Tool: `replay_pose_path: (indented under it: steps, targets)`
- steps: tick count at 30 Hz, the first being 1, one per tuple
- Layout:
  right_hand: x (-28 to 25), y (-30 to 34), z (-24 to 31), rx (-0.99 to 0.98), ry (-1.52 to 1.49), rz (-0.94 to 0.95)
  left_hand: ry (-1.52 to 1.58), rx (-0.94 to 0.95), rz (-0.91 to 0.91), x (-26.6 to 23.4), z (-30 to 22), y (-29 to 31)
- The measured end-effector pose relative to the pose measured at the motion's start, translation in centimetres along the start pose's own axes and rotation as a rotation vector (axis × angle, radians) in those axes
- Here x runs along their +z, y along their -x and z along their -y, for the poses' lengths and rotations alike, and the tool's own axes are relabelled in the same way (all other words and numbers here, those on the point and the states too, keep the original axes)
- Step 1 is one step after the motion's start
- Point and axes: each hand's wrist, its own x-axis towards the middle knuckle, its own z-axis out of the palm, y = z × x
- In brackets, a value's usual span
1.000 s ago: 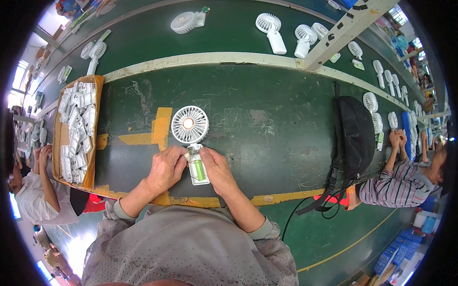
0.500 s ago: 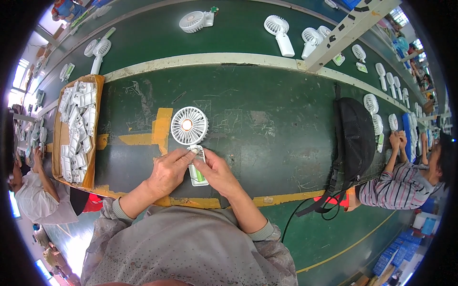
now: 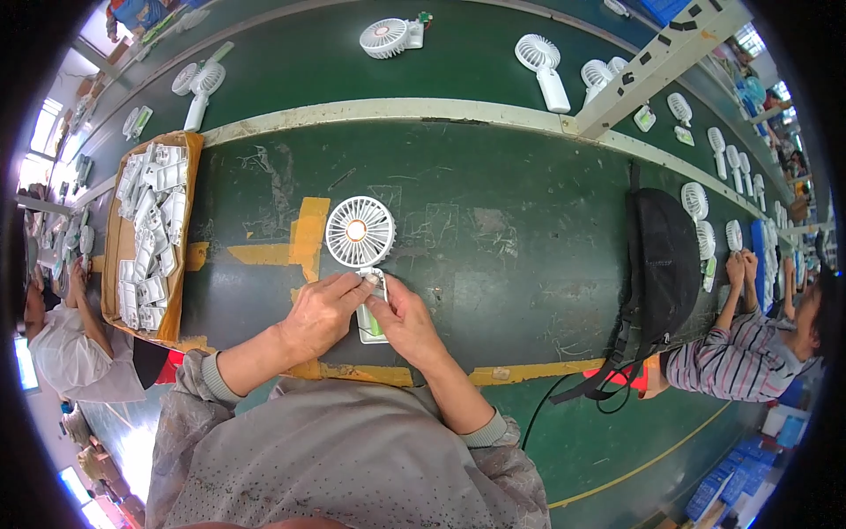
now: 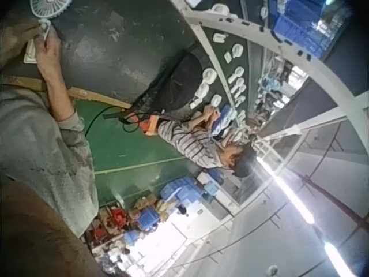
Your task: The person assembles portable fans by fitting the internal components into handle casings, snapping the outer covers into place by hand, and placing the assembled fans onto the conveyor belt.
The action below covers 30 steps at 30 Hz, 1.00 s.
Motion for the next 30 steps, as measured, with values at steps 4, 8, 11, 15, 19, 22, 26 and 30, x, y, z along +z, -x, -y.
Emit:
replay_pose_path:
  steps: [4, 8, 11, 15, 19, 22, 26, 30]
  targets:
    - [-0.2, -0.1, 1.3, 0.068, -0.166, 0.025, 0.147, -0.069, -0.041, -0.1, 0.5, -0.1]
    - [-0.3, -0.6, 1.5, 0.192, -0.219, 0.004, 0.219, -0.179, -0.039, -0.8, 0.9, 0.3]
    - [-0.4, -0.9, 1.3, 0.242, -0.288, -0.002, 0.209, -0.028, -0.244, -0.7, 2.4, 1.6]
    - [-0.4, -0.8, 1.1, 0.240, -0.308, -0.019, 0.126, 0.127, -0.293, 0.1, 2.8, 2.3]
    - [0.1, -0.5, 0.5, 0.188, -0.268, -0.073, 0.124, 0.106, -0.298, 0.6, 1.6, 2.2]
    - [0.9, -0.4, 0.6, 0.150, -0.261, -0.136, 0.119, 0.010, -0.326, 1.0, 0.3, 2.1]
    - [1.9, -0.4, 1.2, 0.133, -0.367, -0.219, 0.143, -0.129, -0.346, 1.6, -0.8, 1.7]
    - [2.6, -0.7, 0.0, 0.087, -0.313, -0.270, 0.180, -0.252, -0.328, 1.6, -0.9, 2.0]
